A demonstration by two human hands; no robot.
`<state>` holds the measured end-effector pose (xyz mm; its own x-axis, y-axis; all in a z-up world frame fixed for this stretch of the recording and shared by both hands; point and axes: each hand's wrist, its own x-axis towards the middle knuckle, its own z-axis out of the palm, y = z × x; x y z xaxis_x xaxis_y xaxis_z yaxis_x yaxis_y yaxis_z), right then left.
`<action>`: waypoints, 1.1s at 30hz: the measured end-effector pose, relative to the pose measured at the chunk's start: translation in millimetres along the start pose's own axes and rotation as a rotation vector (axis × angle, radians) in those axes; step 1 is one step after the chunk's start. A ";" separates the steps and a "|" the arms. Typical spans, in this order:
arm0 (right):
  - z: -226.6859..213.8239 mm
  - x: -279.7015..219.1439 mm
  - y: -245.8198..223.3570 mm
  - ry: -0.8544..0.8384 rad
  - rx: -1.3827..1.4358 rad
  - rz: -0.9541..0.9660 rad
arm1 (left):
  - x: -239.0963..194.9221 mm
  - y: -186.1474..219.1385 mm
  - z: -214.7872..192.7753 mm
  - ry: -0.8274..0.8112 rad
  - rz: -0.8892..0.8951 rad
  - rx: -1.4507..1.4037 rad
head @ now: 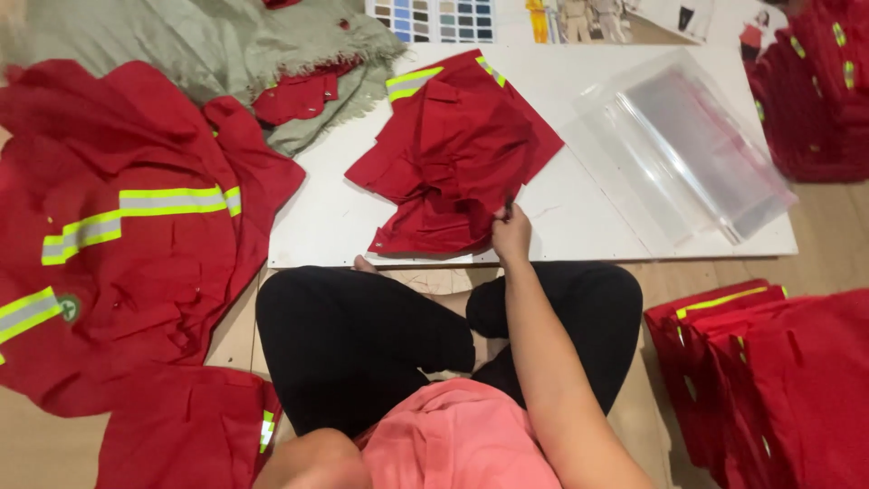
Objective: The person is using small snips to trim loose threads from red uniforms while sitting on the floor.
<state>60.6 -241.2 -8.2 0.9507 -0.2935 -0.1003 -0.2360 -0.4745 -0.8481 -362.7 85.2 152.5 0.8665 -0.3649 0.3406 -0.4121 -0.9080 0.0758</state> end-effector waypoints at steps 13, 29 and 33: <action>-5.2 6.7 -14.7 0.285 0.432 0.033 | 303.7 -55.1 78.4 0.368 -0.588 -1.061; 29.5 -28.8 -37.9 -0.395 -0.762 -0.266 | 332.4 -187.1 347.0 0.423 -1.648 -1.046; 38.6 -6.6 -23.0 -0.417 -0.751 -0.194 | 341.3 -198.0 350.8 0.504 -1.746 -1.204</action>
<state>67.5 -196.3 -8.2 0.9491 0.1067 -0.2962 0.0073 -0.9480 -0.3182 113.5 68.1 -75.0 0.4157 0.7083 -0.5705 0.3871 0.4298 0.8157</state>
